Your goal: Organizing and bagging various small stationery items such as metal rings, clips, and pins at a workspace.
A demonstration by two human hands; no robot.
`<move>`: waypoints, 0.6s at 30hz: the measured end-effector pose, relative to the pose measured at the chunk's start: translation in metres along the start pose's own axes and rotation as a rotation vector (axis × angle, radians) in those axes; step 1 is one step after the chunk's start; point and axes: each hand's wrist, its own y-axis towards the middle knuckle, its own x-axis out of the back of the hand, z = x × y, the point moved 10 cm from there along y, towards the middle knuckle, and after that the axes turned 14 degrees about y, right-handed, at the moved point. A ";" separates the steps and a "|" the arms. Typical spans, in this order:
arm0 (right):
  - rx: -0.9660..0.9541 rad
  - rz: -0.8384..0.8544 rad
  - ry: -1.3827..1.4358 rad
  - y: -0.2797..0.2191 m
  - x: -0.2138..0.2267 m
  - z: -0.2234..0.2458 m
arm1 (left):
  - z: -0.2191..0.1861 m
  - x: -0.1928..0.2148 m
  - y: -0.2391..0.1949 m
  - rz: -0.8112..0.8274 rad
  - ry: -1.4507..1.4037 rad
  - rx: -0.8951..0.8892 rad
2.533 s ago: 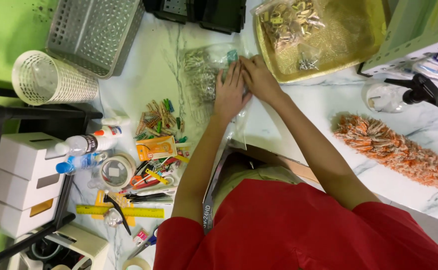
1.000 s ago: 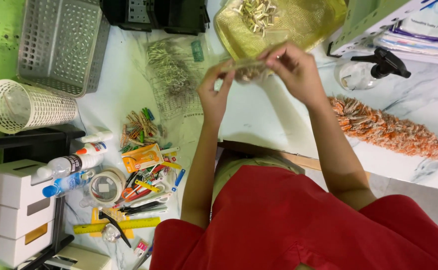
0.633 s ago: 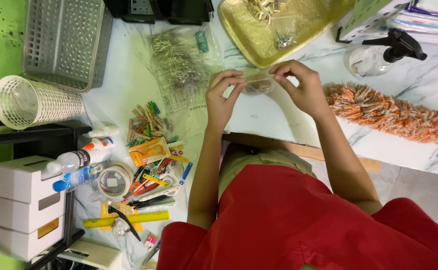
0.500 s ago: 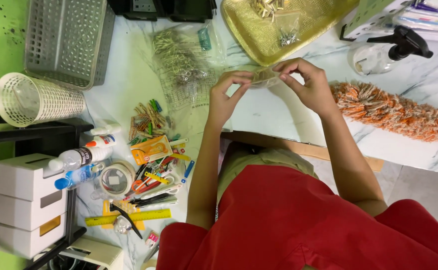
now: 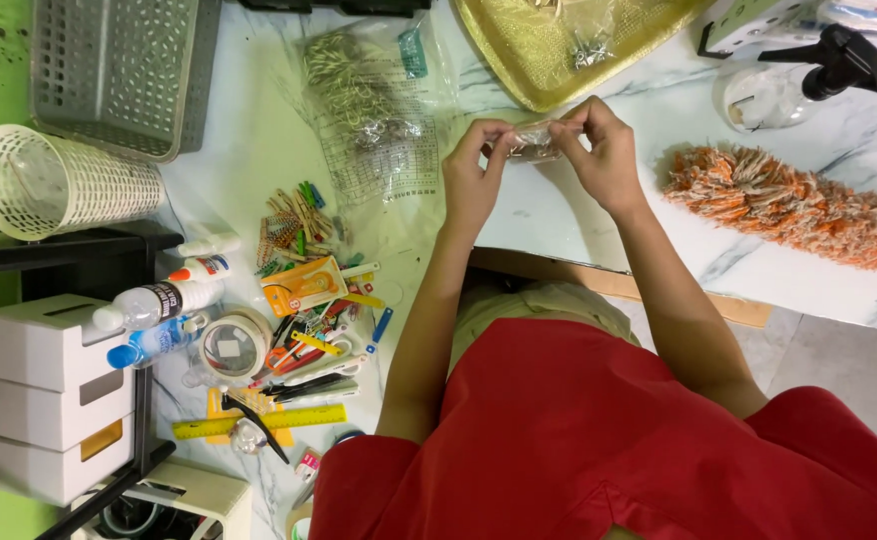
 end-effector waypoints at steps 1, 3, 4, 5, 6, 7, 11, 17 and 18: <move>0.000 0.002 0.001 0.004 -0.003 0.000 | -0.001 -0.001 0.003 -0.002 0.001 0.001; 0.151 -0.045 -0.217 0.004 -0.005 0.014 | -0.012 0.004 0.003 -0.083 0.059 -0.069; 0.152 -0.044 -0.219 0.006 -0.007 0.021 | -0.014 0.003 0.005 -0.084 0.058 -0.068; 0.178 -0.050 -0.317 0.008 -0.011 0.031 | -0.016 0.005 0.007 -0.103 0.030 -0.074; 0.207 -0.055 -0.415 0.011 -0.015 0.042 | -0.019 0.008 0.011 -0.124 0.003 -0.082; 0.210 -0.054 -0.416 0.011 -0.018 0.054 | -0.014 0.006 0.011 -0.127 0.003 -0.083; 0.720 0.174 -0.735 -0.008 -0.064 0.122 | -0.002 0.002 0.019 -0.153 0.069 -0.106; 0.518 0.435 -0.597 -0.001 -0.055 0.057 | 0.004 0.000 0.018 -0.099 -0.034 -0.051; 0.481 0.433 -0.547 -0.001 -0.051 0.046 | 0.002 -0.001 0.014 -0.095 -0.003 -0.066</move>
